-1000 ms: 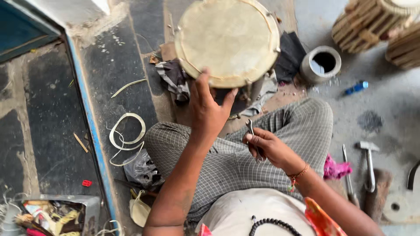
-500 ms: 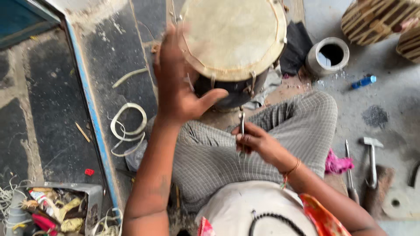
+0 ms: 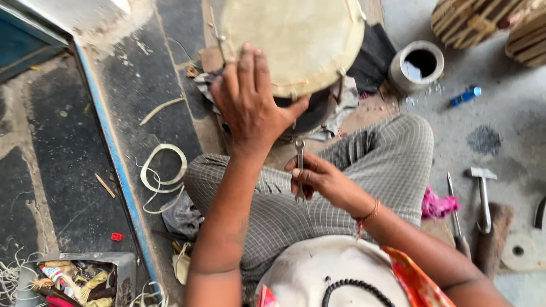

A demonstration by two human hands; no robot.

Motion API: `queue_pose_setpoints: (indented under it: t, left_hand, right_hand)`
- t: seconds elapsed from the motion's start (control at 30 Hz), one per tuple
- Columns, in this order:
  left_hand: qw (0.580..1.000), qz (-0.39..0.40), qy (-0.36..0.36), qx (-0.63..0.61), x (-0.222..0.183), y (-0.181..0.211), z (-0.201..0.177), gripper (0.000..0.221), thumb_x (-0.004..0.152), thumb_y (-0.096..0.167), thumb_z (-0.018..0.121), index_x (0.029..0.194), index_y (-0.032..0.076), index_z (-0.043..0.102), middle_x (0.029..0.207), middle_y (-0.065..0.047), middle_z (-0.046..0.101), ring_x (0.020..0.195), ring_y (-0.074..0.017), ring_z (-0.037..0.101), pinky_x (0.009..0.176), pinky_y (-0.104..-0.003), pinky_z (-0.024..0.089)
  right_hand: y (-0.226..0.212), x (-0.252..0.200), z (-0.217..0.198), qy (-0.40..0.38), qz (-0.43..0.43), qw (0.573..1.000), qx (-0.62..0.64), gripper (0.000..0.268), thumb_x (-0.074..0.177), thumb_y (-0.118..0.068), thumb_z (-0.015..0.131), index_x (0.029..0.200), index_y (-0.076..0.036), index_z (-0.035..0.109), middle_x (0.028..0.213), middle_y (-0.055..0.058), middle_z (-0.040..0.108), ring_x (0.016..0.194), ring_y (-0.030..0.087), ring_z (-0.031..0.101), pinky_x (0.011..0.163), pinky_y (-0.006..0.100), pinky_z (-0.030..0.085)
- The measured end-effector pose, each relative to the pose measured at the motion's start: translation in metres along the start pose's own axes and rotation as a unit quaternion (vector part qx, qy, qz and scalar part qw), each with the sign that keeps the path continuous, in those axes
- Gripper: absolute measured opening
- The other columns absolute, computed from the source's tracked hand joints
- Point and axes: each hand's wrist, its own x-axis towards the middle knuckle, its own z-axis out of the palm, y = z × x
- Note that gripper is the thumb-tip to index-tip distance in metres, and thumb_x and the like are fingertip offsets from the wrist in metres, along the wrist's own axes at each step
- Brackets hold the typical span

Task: The person uses a wrench to tighten or loosen bolts on a drum, occasionally tapping the drum head by hand.

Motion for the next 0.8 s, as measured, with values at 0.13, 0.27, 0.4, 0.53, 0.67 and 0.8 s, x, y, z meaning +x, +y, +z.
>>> queue_pose_setpoints:
  t: [0.13,0.27,0.4,0.53,0.67,0.8]
  left_hand:
    - [0.999,-0.027,-0.035,-0.022,0.007,0.013,-0.029,0.104,0.077,0.090,0.059,0.135,0.004,0.056,0.143,-0.019,0.057,0.128,-0.0365,0.049,0.107,-0.059,0.035]
    - [0.932,-0.112,-0.049,-0.343,0.012,-0.025,-0.049,0.106,0.085,0.090,0.053,0.152,0.010,0.038,0.154,-0.011,0.048,0.147,-0.0263,0.048,0.125,-0.047,0.042]
    - [0.993,0.092,-0.045,-0.065,0.015,-0.057,-0.048,0.112,0.077,0.088,0.063,0.161,0.021,0.029,0.166,-0.015,0.027,0.152,-0.0380,0.030,0.119,-0.057,0.025]
    - [0.928,-0.004,0.021,-0.371,-0.002,-0.036,-0.064,0.095,0.097,0.064,0.071,0.164,0.024,0.016,0.170,-0.004,0.018,0.156,-0.0215,0.031,0.130,-0.039,0.029]
    - [0.874,-0.064,0.054,-0.479,-0.006,0.002,-0.053,0.094,0.098,0.053,0.073,0.160,0.014,0.014,0.171,-0.013,0.021,0.149,-0.0292,0.044,0.122,-0.043,0.042]
    - [0.885,0.024,0.098,-0.455,-0.003,-0.016,-0.028,0.083,0.109,0.046,0.073,0.166,0.031,0.014,0.172,0.001,0.019,0.158,-0.0172,0.029,0.133,-0.038,0.033]
  right_hand:
    - [0.009,-0.011,-0.009,0.022,0.010,1.000,0.001,0.027,0.104,-0.024,0.054,0.124,-0.006,0.059,0.084,0.004,0.069,0.071,0.010,0.063,0.060,0.025,0.051]
    - [0.011,-0.009,-0.018,0.023,0.021,0.999,0.029,0.029,0.103,-0.026,0.053,0.124,-0.007,0.059,0.084,0.003,0.069,0.071,0.009,0.065,0.060,0.024,0.051]
    - [0.007,-0.005,-0.013,0.019,0.034,0.997,0.069,0.028,0.103,-0.028,0.052,0.121,-0.007,0.058,0.083,0.007,0.073,0.063,0.013,0.064,0.055,0.026,0.051]
    - [-0.003,0.004,-0.006,0.018,0.023,0.998,0.055,0.028,0.104,-0.029,0.051,0.120,-0.007,0.057,0.085,0.008,0.073,0.065,0.014,0.067,0.055,0.026,0.052]
    - [-0.008,0.010,0.011,0.010,0.031,0.997,0.065,0.029,0.104,-0.029,0.052,0.123,-0.008,0.057,0.086,0.008,0.073,0.065,0.014,0.067,0.055,0.026,0.054]
    - [-0.007,0.012,0.009,0.012,0.015,0.997,0.080,0.028,0.104,-0.028,0.052,0.123,-0.008,0.055,0.087,0.007,0.073,0.068,0.014,0.070,0.056,0.026,0.054]
